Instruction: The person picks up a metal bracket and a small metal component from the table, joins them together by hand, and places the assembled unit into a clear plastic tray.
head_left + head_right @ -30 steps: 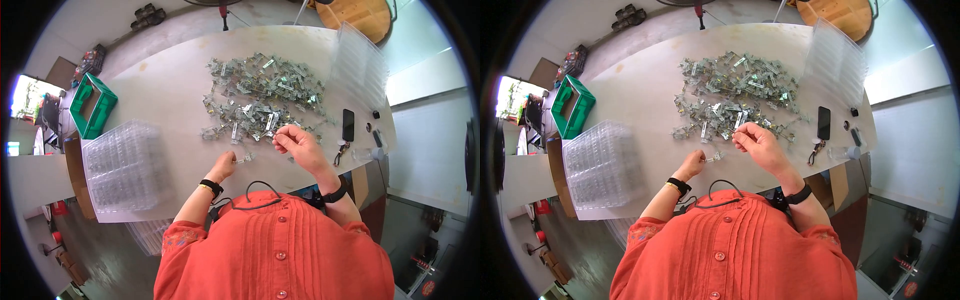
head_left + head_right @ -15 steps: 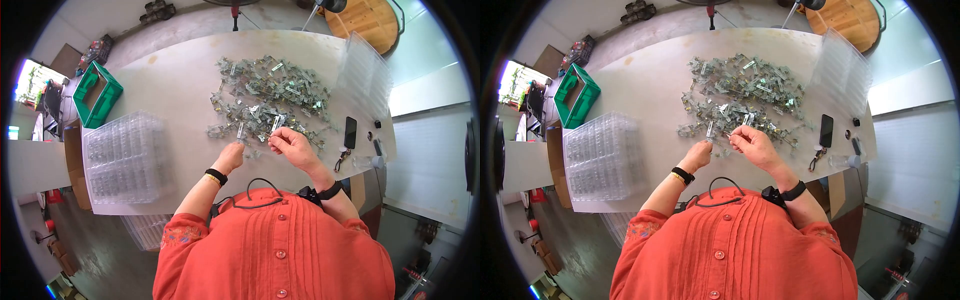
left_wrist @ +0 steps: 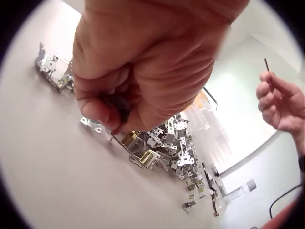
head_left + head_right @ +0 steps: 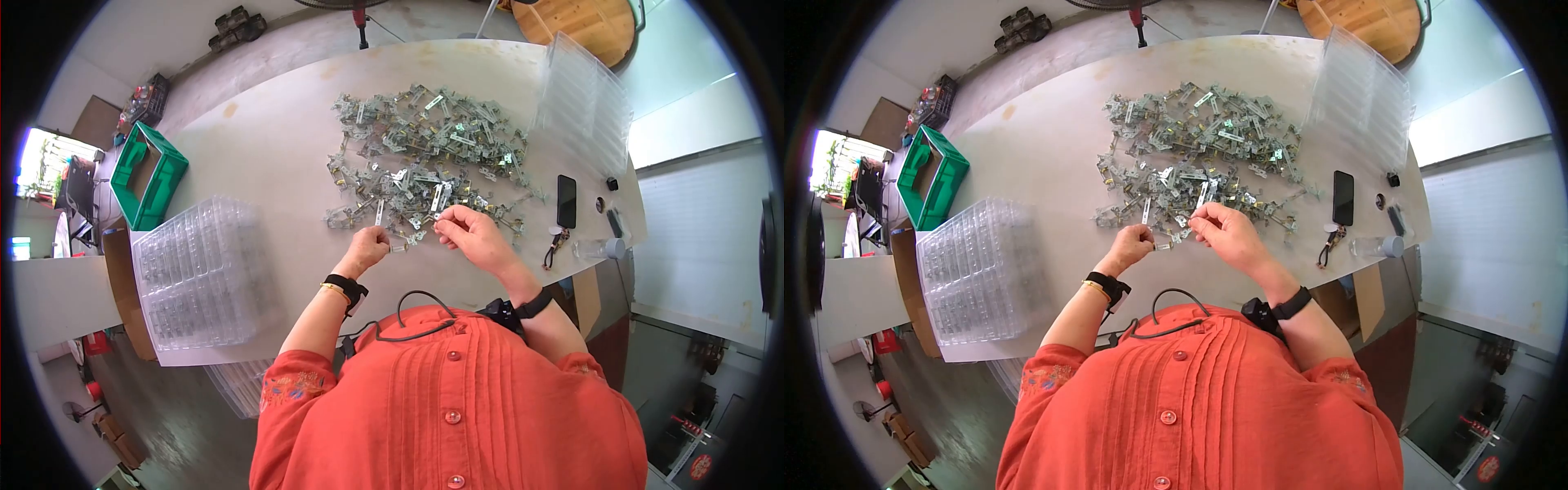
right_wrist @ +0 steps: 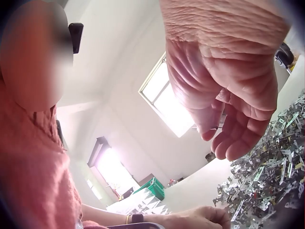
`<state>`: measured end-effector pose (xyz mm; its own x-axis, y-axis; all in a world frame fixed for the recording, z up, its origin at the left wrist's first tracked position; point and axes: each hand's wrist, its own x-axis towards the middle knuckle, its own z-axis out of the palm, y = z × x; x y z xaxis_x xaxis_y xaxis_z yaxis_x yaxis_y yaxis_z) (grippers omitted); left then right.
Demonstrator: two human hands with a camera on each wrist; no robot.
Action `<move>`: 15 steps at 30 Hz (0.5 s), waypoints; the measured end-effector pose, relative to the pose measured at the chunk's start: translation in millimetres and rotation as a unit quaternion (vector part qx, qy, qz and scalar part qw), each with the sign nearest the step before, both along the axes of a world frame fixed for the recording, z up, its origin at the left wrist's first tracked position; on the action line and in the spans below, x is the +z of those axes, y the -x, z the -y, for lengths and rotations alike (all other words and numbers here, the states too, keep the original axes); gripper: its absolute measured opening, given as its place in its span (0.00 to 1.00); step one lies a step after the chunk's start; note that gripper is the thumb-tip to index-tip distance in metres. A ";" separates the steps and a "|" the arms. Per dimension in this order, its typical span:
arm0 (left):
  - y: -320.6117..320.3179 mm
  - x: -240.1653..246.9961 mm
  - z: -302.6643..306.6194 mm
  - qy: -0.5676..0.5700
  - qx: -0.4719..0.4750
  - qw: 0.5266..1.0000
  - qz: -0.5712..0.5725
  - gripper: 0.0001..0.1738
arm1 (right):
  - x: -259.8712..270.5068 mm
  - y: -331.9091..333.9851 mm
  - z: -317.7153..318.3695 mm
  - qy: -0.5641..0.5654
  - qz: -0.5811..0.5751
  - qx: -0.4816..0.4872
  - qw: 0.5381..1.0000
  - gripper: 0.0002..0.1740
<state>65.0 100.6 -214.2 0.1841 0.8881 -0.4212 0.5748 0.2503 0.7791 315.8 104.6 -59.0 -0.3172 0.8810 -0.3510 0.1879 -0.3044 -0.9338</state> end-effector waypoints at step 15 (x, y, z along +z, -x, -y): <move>-11.7 80.9 21.6 -0.220 0.081 0.972 0.033 0.04 | -52.3 24.0 -30.1 0.026 0.005 0.057 0.998 0.09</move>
<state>76.7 79.0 -133.4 0.0403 0.9991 0.0142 0.5013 -0.0325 0.8646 291.9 134.6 -111.3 -0.4112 0.8193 -0.3996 0.2335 -0.3291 -0.9150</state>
